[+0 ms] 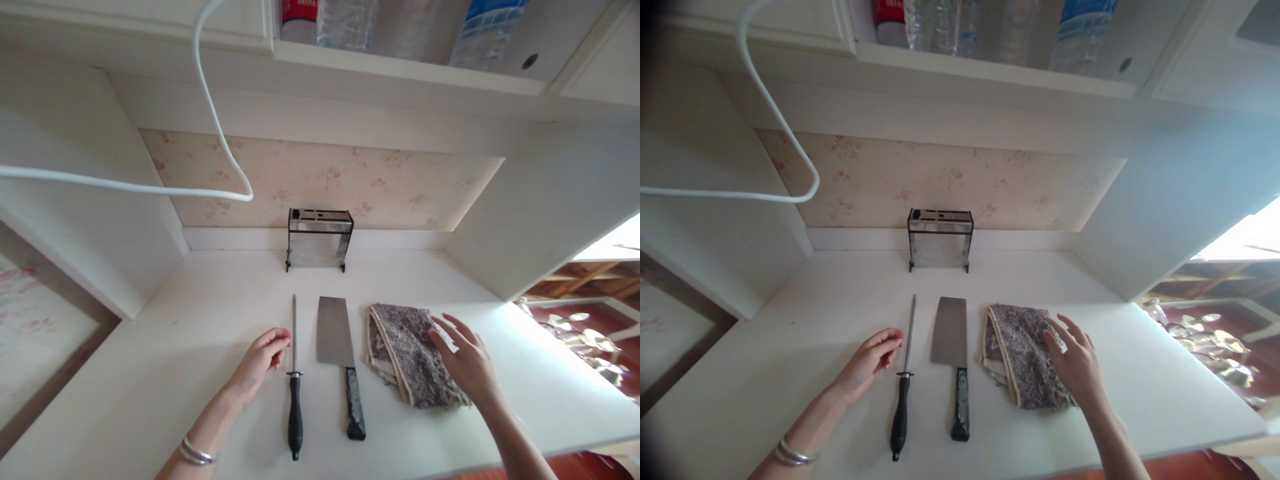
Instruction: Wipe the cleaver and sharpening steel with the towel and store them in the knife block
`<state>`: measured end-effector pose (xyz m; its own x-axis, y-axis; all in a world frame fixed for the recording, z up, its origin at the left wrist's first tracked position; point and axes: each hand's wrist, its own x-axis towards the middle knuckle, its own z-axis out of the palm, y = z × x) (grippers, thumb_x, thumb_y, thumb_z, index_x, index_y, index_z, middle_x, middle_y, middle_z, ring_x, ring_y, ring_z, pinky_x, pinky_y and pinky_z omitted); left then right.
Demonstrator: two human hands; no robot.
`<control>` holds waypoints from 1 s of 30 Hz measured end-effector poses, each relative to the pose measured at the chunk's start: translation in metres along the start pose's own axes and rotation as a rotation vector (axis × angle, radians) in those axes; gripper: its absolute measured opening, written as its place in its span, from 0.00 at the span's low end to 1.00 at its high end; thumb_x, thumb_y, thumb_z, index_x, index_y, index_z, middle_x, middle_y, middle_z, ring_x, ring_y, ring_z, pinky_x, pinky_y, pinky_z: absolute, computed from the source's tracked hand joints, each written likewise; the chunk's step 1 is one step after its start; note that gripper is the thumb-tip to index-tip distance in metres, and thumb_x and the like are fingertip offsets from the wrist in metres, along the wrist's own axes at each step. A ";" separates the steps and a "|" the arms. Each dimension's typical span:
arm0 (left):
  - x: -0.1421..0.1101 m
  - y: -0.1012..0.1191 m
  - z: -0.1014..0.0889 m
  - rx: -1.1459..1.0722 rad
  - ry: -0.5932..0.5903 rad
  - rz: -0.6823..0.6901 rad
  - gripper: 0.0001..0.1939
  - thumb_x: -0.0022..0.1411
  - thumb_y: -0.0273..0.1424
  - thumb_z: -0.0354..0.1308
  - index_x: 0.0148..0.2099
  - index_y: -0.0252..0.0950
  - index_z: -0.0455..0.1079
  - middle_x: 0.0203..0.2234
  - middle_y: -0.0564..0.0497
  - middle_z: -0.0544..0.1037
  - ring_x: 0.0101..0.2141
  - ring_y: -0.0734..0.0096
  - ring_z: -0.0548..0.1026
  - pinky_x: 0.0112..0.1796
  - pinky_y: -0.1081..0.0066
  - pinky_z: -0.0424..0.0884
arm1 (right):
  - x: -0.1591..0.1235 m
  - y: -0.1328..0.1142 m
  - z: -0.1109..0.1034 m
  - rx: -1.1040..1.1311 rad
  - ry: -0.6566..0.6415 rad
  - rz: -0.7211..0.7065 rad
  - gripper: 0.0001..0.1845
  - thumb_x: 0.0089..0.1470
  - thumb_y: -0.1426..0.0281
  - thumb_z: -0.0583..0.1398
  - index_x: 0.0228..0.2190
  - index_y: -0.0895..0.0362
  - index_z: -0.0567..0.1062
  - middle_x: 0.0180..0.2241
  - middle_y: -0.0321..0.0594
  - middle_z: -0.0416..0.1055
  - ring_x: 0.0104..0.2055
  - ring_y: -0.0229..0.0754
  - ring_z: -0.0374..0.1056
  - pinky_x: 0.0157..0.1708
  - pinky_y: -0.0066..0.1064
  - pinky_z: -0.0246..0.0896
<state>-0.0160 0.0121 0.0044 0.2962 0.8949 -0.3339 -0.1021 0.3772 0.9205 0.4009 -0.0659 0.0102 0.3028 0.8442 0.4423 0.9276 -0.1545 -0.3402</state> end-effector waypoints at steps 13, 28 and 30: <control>0.000 0.004 -0.002 -0.092 -0.026 -0.010 0.10 0.55 0.31 0.59 0.39 0.32 0.71 0.29 0.51 0.71 0.23 0.80 0.61 0.26 0.76 0.57 | -0.015 -0.158 -0.026 -0.077 -0.963 -0.718 0.26 0.51 0.74 0.54 0.50 0.42 0.70 0.29 0.36 0.77 0.30 0.44 0.74 0.26 0.27 0.56; 0.009 0.004 -0.006 -0.190 0.023 -0.060 0.11 0.51 0.32 0.62 0.38 0.33 0.72 0.28 0.52 0.72 0.23 0.81 0.63 0.27 0.77 0.59 | -0.002 -0.173 -0.033 -0.141 -0.919 -0.832 0.12 0.51 0.73 0.56 0.37 0.48 0.73 0.28 0.37 0.75 0.30 0.46 0.74 0.24 0.28 0.54; 0.011 0.005 -0.006 -0.209 0.032 -0.061 0.11 0.51 0.32 0.63 0.38 0.33 0.71 0.27 0.53 0.72 0.23 0.81 0.64 0.27 0.77 0.59 | 0.006 -0.177 -0.044 -0.093 -0.867 -0.782 0.09 0.52 0.70 0.58 0.36 0.49 0.73 0.29 0.37 0.75 0.30 0.44 0.73 0.25 0.27 0.55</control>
<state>-0.0192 0.0252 0.0036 0.2775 0.8747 -0.3973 -0.2809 0.4694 0.8371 0.2483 -0.0560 0.1094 -0.5744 0.7878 -0.2221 0.8185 0.5549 -0.1486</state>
